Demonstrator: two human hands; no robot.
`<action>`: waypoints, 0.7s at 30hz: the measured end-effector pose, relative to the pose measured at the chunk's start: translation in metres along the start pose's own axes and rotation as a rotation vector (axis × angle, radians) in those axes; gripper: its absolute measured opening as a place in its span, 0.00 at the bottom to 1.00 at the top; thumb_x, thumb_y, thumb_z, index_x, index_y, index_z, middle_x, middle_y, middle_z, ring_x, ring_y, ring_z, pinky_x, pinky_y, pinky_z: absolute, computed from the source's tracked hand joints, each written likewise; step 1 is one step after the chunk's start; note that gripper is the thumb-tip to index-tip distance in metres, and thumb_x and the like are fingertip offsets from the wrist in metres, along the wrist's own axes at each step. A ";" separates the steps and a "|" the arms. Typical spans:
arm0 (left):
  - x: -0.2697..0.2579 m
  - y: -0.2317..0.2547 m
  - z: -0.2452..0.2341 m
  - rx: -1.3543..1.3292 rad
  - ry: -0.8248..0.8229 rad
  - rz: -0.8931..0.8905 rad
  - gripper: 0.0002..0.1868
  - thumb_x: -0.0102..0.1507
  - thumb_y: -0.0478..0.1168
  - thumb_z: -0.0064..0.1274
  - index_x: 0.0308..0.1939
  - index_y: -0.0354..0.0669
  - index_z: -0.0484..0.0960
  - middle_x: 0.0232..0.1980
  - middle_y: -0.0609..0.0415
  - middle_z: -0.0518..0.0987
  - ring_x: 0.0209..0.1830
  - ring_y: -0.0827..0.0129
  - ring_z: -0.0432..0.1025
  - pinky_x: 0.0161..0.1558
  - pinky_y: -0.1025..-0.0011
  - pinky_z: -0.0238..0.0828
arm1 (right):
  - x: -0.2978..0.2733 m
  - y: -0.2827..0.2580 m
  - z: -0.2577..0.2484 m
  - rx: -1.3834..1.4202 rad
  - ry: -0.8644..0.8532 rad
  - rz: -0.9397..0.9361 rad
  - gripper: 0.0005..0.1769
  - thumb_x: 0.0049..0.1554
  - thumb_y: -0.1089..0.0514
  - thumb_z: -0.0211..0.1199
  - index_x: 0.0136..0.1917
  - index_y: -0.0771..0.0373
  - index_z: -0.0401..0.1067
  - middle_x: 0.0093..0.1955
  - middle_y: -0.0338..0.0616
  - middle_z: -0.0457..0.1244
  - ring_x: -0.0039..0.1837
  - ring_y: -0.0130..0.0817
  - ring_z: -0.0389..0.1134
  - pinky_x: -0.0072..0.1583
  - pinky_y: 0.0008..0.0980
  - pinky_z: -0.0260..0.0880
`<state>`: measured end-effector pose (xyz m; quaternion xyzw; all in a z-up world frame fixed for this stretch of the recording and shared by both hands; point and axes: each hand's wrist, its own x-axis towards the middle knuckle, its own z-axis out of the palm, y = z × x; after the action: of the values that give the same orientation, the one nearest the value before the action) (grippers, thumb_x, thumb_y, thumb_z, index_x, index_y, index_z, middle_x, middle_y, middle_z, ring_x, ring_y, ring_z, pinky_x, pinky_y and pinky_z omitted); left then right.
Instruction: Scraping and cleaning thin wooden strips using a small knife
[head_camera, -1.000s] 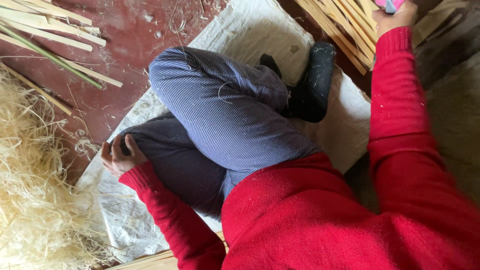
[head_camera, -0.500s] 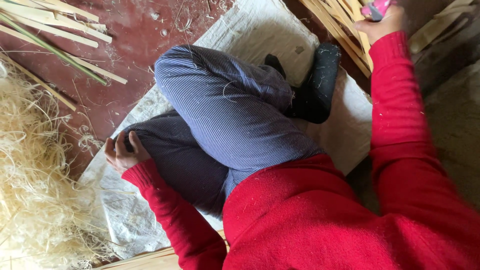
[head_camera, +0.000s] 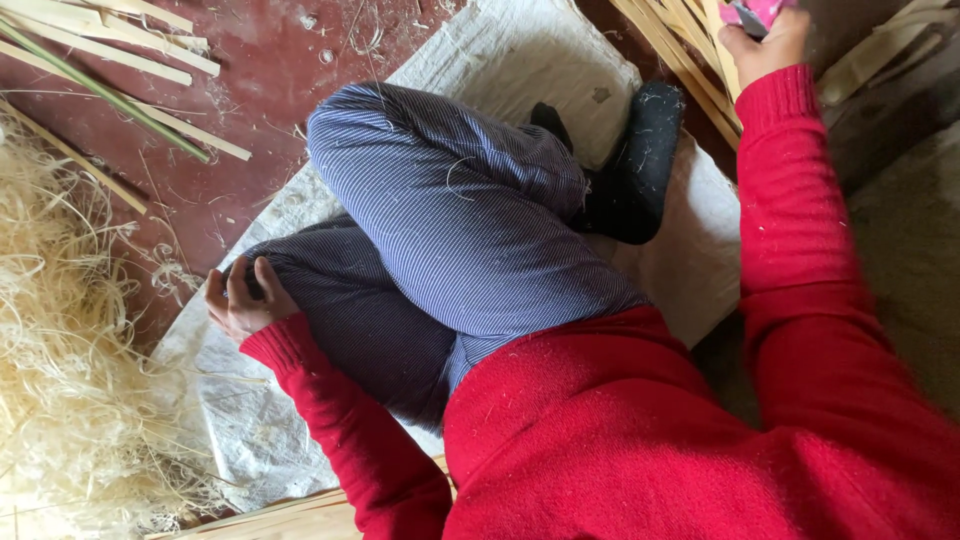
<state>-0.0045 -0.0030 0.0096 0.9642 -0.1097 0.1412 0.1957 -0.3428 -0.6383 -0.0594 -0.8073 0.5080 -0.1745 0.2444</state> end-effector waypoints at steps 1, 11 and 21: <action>0.000 0.000 0.000 -0.011 0.003 0.016 0.15 0.67 0.50 0.63 0.50 0.45 0.91 0.60 0.48 0.75 0.59 0.51 0.70 0.55 0.48 0.68 | 0.001 0.003 0.002 0.014 -0.019 -0.121 0.11 0.57 0.62 0.81 0.50 0.58 0.79 0.45 0.39 0.72 0.43 0.36 0.75 0.43 0.41 0.75; 0.000 -0.002 0.002 -0.029 0.030 0.039 0.14 0.66 0.48 0.64 0.50 0.45 0.91 0.59 0.49 0.75 0.58 0.52 0.71 0.55 0.50 0.69 | -0.013 0.009 0.040 -0.059 -0.291 0.047 0.14 0.52 0.64 0.80 0.50 0.60 0.78 0.48 0.46 0.72 0.48 0.40 0.73 0.52 0.41 0.79; 0.000 -0.001 0.002 -0.042 0.022 0.008 0.15 0.66 0.49 0.64 0.49 0.45 0.91 0.59 0.51 0.76 0.58 0.53 0.71 0.54 0.49 0.70 | -0.012 -0.034 0.042 -0.300 -0.326 0.149 0.16 0.52 0.49 0.83 0.48 0.53 0.79 0.45 0.41 0.72 0.45 0.34 0.74 0.52 0.37 0.79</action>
<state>-0.0037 -0.0028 0.0072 0.9578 -0.1143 0.1505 0.2166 -0.3003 -0.6056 -0.0748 -0.8124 0.5402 0.0541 0.2126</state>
